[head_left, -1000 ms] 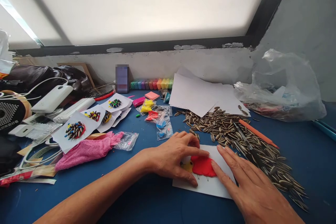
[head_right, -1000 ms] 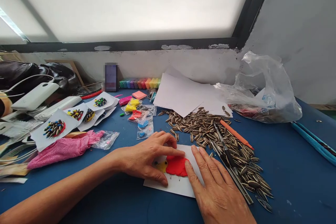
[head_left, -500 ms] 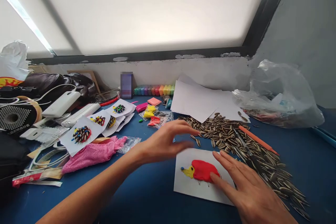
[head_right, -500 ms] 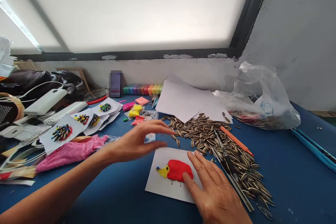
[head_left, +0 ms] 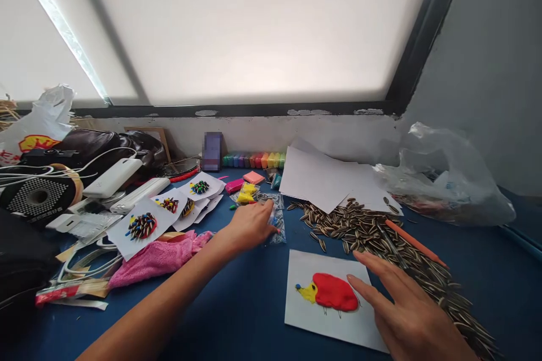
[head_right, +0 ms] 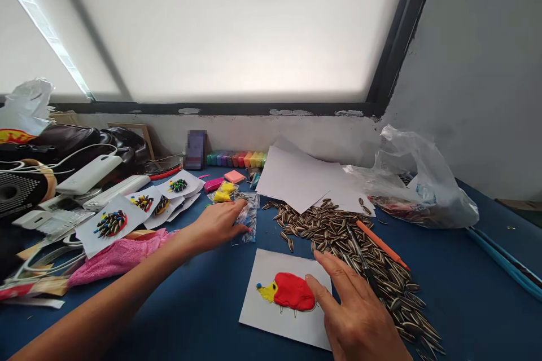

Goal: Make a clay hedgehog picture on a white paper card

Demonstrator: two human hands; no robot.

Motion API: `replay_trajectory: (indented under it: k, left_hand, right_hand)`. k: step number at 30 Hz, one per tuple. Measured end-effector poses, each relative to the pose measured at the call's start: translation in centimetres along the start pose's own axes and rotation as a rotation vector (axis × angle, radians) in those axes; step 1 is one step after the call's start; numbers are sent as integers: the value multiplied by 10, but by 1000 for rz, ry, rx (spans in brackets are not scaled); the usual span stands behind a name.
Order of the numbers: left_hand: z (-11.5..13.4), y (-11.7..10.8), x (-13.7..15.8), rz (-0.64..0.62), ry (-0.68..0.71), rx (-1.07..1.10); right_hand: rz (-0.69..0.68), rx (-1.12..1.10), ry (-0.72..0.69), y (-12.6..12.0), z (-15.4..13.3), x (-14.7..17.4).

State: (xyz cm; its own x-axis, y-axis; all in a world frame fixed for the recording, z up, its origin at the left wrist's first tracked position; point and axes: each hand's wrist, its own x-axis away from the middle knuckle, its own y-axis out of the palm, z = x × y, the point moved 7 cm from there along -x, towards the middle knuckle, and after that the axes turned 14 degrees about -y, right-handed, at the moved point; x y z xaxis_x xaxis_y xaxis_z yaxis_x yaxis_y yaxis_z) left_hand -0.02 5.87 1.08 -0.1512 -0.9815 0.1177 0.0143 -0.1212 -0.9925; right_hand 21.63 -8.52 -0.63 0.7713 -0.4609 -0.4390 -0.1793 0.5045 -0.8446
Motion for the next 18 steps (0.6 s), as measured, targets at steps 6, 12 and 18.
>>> replay_trajectory:
  k: [6,12,18]
  left_hand:
    - [-19,-5,-9,-2,-22,89]
    - [-31,-4,-22,86,2,124]
    - [-39,11,-34,178,-27,260]
  right_hand:
    - [43,55,-18,-6,3,-4]
    - [17,72,-13,-2,4,1]
    - [6,40,27,-4,5,0]
